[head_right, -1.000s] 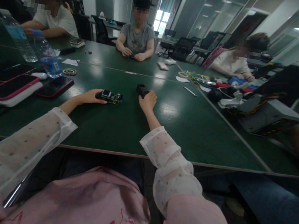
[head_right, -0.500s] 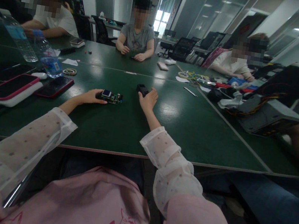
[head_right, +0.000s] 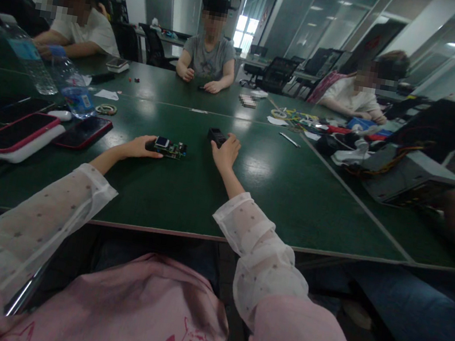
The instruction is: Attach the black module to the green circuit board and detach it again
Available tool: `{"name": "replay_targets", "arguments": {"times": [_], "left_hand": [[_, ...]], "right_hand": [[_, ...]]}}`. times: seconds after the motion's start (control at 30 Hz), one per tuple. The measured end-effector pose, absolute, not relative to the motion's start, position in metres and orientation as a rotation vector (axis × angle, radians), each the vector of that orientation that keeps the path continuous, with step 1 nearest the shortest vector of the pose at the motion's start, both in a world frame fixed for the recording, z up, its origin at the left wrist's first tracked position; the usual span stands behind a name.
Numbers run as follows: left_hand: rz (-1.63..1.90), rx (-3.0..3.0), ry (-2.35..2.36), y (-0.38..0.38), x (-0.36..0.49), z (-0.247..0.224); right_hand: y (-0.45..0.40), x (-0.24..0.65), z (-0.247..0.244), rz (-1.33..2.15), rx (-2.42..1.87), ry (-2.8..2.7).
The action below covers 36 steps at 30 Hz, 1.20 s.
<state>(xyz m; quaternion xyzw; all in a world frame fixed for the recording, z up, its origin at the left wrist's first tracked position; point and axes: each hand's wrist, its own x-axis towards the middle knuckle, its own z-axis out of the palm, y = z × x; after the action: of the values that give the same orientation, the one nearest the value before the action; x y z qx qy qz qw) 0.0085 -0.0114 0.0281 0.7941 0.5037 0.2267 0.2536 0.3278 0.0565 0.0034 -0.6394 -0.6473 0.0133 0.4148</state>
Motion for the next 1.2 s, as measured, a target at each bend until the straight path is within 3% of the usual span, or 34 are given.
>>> {"name": "replay_targets", "arguments": {"times": [0.47, 0.93, 1.2], "left_hand": [[0.61, 2.153, 1.404, -0.014, 0.011, 0.03], [0.626, 2.155, 1.392, -0.013, 0.01, 0.03], [0.641, 2.128, 1.391, -0.01, 0.008, 0.026]], "right_hand": [[0.06, 0.332, 0.003, 0.122, -1.552, -1.648], [0.035, 0.289, 0.029, 0.41, -0.85, -1.851], [0.012, 0.276, 0.031, 0.493, -0.743, -2.037]]}}
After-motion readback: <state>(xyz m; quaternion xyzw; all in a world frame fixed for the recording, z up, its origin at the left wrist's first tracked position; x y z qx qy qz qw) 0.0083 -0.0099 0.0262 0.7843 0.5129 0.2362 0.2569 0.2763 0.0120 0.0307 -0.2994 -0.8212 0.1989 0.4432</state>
